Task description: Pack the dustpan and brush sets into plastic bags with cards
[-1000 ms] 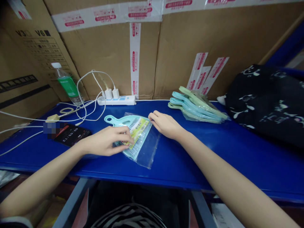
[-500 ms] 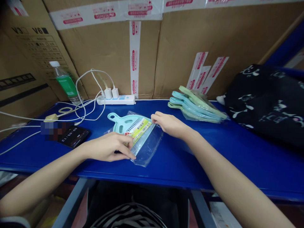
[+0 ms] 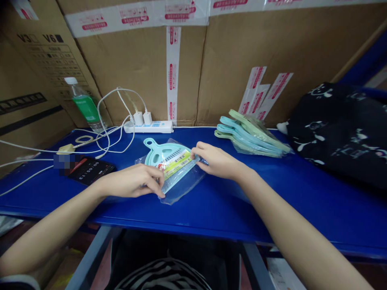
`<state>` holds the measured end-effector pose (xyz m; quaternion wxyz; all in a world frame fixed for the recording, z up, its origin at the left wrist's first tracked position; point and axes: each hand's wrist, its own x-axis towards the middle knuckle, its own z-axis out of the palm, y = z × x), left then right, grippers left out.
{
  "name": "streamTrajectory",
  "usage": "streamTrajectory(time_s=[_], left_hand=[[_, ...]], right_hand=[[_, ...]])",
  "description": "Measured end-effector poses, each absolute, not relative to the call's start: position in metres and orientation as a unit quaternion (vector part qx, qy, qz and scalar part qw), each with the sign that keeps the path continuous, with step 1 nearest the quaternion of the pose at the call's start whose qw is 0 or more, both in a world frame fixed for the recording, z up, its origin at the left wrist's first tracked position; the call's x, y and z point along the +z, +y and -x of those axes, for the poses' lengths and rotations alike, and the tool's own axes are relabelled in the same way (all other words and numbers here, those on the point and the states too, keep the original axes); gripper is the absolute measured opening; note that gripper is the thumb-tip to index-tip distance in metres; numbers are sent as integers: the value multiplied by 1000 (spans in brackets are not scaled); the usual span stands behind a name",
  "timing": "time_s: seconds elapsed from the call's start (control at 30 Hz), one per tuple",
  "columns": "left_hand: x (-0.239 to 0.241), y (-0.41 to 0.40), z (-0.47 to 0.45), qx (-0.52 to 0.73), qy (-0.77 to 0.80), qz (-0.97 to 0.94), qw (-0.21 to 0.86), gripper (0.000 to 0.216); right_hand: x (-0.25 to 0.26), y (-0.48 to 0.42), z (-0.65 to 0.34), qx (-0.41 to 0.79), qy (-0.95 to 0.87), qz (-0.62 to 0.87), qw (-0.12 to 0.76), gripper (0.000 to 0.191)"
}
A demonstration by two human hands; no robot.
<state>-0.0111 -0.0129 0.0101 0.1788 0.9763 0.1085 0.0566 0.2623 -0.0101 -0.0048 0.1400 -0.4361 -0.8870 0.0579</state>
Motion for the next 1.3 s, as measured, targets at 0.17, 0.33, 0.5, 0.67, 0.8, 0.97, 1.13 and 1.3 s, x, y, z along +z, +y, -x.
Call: streamTrajectory(time_s=[0.17,0.33,0.5,0.67,0.8,0.97,1.13,1.3], left_hand=[[12,-12,11,52,117,-974,189,27],[14,-11,11,56,151,-975,156,23],[12,-6,14,74,190,-972,114,33],[11,-4,16,76,213,-969,97,36],[13,-7,15,60,231,-966,94,30],[12,-9,11,51,244,-965,81,16],[9,-10,9,48,233,-967,89,4],[8,-11,9,51,227,-969,81,9]], right_hand=[[-7,-8,-262,62,-898,412,140,15],[-2,-10,-266,88,-899,406,139,13],[1,-14,-264,111,-906,386,134,11],[1,-15,-258,137,-907,372,143,15],[3,-16,-256,149,-907,365,147,15],[2,-17,-255,148,-909,357,156,15],[-5,-14,-252,157,-907,346,179,15],[-9,-12,-250,176,-905,336,192,16]])
